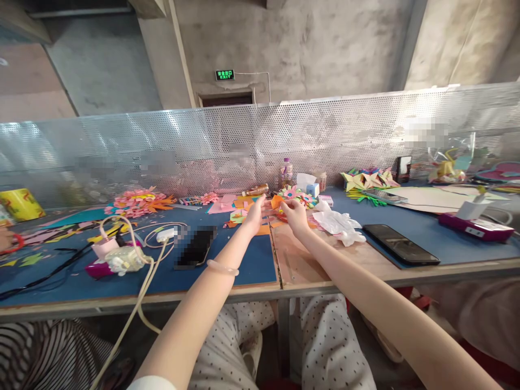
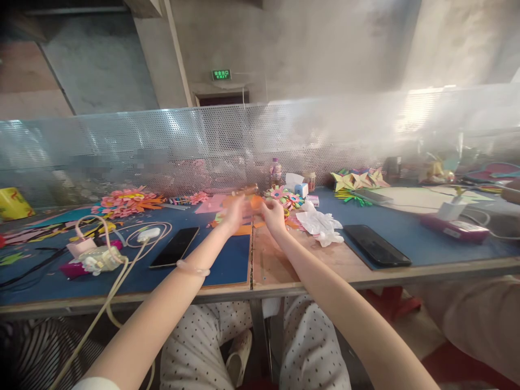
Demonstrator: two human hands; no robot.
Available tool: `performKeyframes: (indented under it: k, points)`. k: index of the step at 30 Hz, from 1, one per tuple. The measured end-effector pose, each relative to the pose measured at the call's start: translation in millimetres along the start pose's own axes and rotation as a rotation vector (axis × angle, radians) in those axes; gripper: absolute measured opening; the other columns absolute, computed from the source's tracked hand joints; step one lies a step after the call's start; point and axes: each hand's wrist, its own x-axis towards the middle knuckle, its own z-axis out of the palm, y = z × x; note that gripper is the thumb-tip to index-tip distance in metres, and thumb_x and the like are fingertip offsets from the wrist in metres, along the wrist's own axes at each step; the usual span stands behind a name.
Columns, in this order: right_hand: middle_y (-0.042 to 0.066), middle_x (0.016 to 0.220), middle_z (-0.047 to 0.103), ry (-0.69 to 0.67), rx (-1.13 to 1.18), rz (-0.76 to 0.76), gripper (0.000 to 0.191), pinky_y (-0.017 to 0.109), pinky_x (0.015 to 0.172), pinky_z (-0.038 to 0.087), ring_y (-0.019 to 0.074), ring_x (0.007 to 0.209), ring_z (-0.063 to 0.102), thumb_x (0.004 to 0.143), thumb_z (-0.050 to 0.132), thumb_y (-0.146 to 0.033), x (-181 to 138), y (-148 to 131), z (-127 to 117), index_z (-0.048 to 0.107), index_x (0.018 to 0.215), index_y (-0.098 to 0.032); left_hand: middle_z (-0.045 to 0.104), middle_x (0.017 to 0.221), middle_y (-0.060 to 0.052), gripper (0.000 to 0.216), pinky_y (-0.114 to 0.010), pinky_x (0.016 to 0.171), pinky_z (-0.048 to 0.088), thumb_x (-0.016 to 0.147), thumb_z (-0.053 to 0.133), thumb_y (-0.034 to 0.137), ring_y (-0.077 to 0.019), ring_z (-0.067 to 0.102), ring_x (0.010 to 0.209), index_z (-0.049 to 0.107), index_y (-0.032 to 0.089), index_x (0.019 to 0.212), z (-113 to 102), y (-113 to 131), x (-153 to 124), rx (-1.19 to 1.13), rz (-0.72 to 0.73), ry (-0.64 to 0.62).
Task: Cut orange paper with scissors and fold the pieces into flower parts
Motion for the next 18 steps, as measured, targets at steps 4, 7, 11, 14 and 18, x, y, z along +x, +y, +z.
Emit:
performKeyframes:
  k: [4, 7, 11, 14, 18]
  points:
    - [0.003, 0.069, 0.060, -0.030, -0.015, -0.016, 0.023, 0.025, 0.059, 0.041, 0.0138, 0.063, 0.053, 0.069, 0.052, -0.037, 0.5, -0.1, 1.2, 0.057, 0.072, -0.016, 0.067, 0.090, -0.009, 0.026, -0.033, 0.071, 0.049, 0.073, 0.055, 0.038, -0.0211, 0.064, 0.082, 0.062, 0.016, 0.086, 1.4, 0.3, -1.7, -0.015, 0.009, -0.044]
    - [0.003, 0.071, 0.060, -0.015, -0.051, -0.049, 0.022, 0.027, 0.061, 0.041, 0.0148, 0.065, 0.053, 0.068, 0.052, -0.037, 1.3, 2.2, 1.3, 0.057, 0.070, -0.016, 0.067, 0.087, -0.008, 0.016, -0.034, 0.073, 0.049, 0.072, 0.057, 0.026, -0.0207, 0.063, 0.081, 0.061, 0.016, 0.084, 2.9, -1.0, -3.2, -0.021, 0.033, -0.080]
    - [0.003, 0.073, 0.059, 0.000, -0.095, -0.084, 0.020, 0.029, 0.064, 0.041, 0.0160, 0.068, 0.052, 0.069, 0.051, -0.036, 2.1, 4.1, 0.5, 0.057, 0.071, -0.017, 0.067, 0.088, -0.009, 0.017, -0.035, 0.073, 0.049, 0.074, 0.056, 0.025, -0.0205, 0.063, 0.078, 0.061, 0.015, 0.087, 3.2, -1.3, -3.4, -0.061, -0.001, -0.137]
    - [0.003, 0.072, 0.058, 0.021, -0.134, -0.114, 0.018, 0.029, 0.065, 0.040, 0.0164, 0.068, 0.052, 0.069, 0.051, -0.035, 2.4, 2.8, 0.6, 0.055, 0.069, -0.017, 0.066, 0.090, -0.010, 0.018, -0.035, 0.074, 0.049, 0.075, 0.058, 0.026, -0.0198, 0.063, 0.078, 0.061, 0.014, 0.088, 2.8, -1.0, -3.3, -0.082, -0.013, -0.167]
    - [0.003, 0.072, 0.058, 0.014, -0.159, -0.156, 0.016, 0.030, 0.066, 0.041, 0.0168, 0.068, 0.052, 0.069, 0.050, -0.032, 2.7, 1.0, 1.0, 0.055, 0.069, -0.017, 0.065, 0.091, -0.009, 0.017, -0.034, 0.072, 0.049, 0.075, 0.060, 0.026, -0.0190, 0.063, 0.079, 0.062, 0.015, 0.087, 1.8, -2.0, -3.3, -0.092, 0.000, -0.184]
